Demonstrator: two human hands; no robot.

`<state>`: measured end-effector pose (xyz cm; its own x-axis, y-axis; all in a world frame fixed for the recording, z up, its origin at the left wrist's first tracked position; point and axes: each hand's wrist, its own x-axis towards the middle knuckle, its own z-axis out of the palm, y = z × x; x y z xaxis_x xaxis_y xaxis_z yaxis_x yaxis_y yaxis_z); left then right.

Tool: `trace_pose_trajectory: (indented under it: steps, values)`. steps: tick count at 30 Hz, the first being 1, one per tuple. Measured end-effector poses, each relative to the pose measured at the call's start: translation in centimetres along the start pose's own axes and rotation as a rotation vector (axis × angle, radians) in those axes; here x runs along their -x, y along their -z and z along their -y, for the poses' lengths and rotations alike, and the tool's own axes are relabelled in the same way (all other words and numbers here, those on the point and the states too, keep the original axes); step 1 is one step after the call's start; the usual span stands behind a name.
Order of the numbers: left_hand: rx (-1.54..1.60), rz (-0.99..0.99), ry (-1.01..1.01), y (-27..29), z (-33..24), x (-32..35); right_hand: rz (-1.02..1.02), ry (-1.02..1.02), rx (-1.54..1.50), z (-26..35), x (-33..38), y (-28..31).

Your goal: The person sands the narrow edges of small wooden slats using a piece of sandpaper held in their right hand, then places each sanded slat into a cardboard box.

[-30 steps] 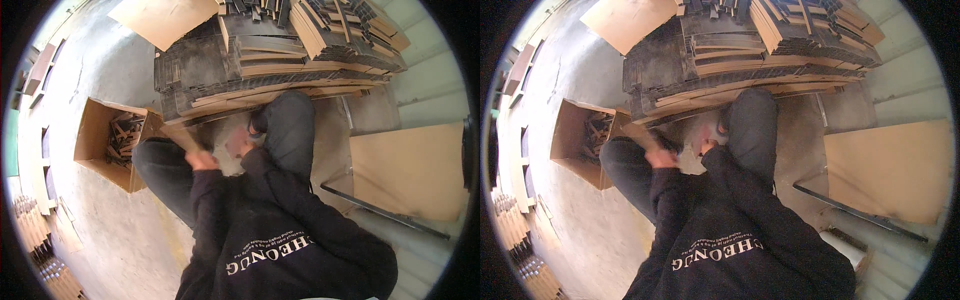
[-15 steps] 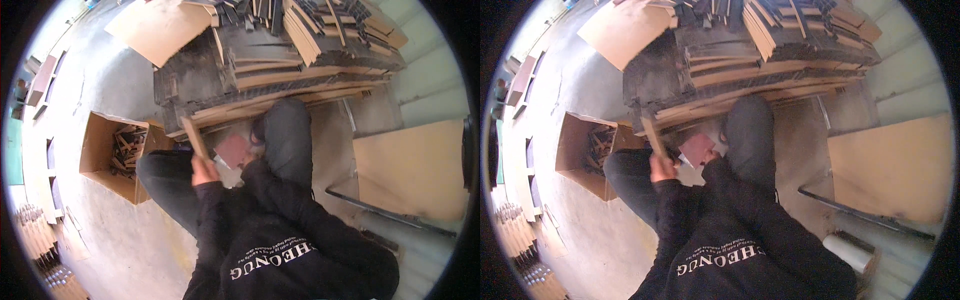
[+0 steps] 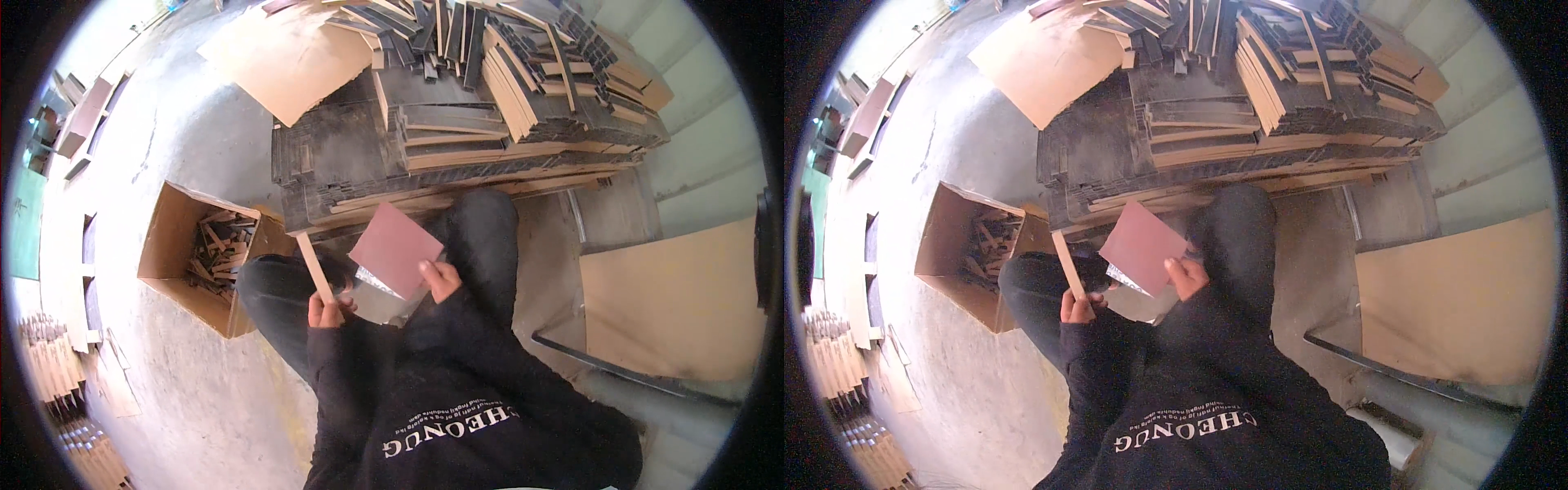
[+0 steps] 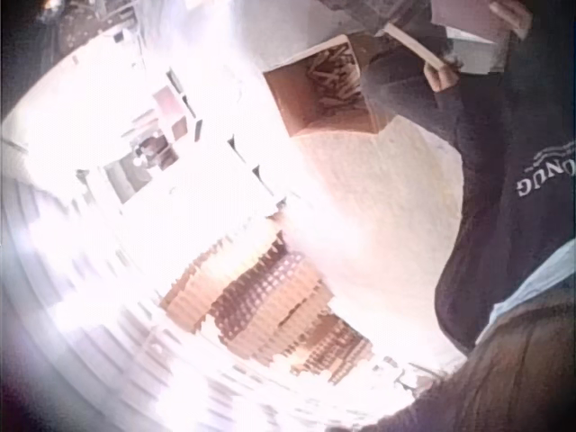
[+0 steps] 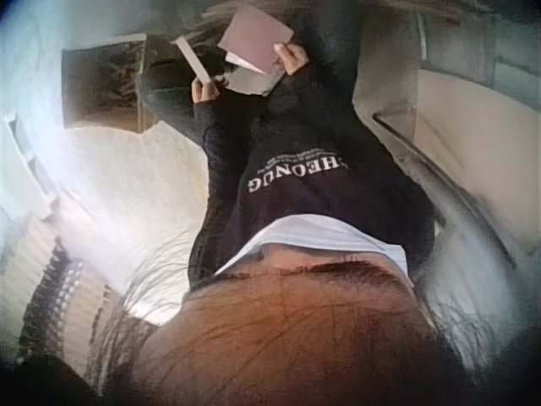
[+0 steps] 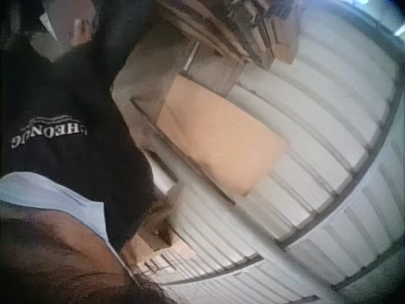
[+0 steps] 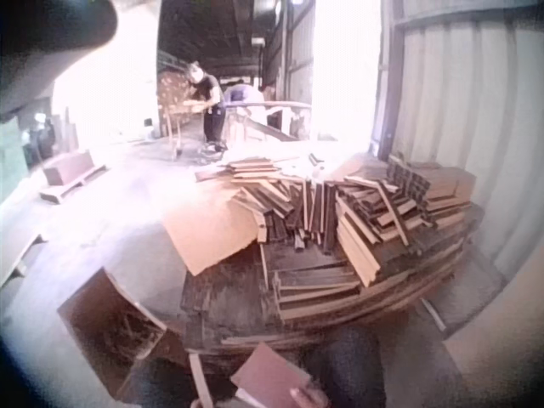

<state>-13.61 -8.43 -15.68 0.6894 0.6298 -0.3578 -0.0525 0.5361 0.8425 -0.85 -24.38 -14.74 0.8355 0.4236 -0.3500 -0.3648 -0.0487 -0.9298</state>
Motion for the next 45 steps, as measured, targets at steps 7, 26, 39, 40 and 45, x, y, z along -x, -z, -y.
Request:
trace_pose_trajectory:
  steps: [7, 26, 39, 40, 45]
  values:
    - [0.299, 0.116, 0.071, -0.8, -1.3, 1.1, 0.072, 1.106, 0.894, 5.8, 1.5, -0.6]
    - [0.216, 0.190, 0.078, -2.3, -4.7, 1.4, 0.254, 0.465, 0.257, 3.7, 3.0, -2.0]
    - [-0.003, -0.125, -0.190, -1.1, -5.0, 1.2, 0.157, -0.019, -0.336, 3.0, 1.0, -3.4]
    - [0.035, -0.129, -0.173, -1.0, -5.1, 1.4, 0.205, -0.020, -0.458, 3.4, 0.0, -4.0]
    - [-0.001, -0.143, -0.183, -0.6, -5.1, 1.1, 0.169, -0.064, -0.762, 6.5, -8.3, -9.8]
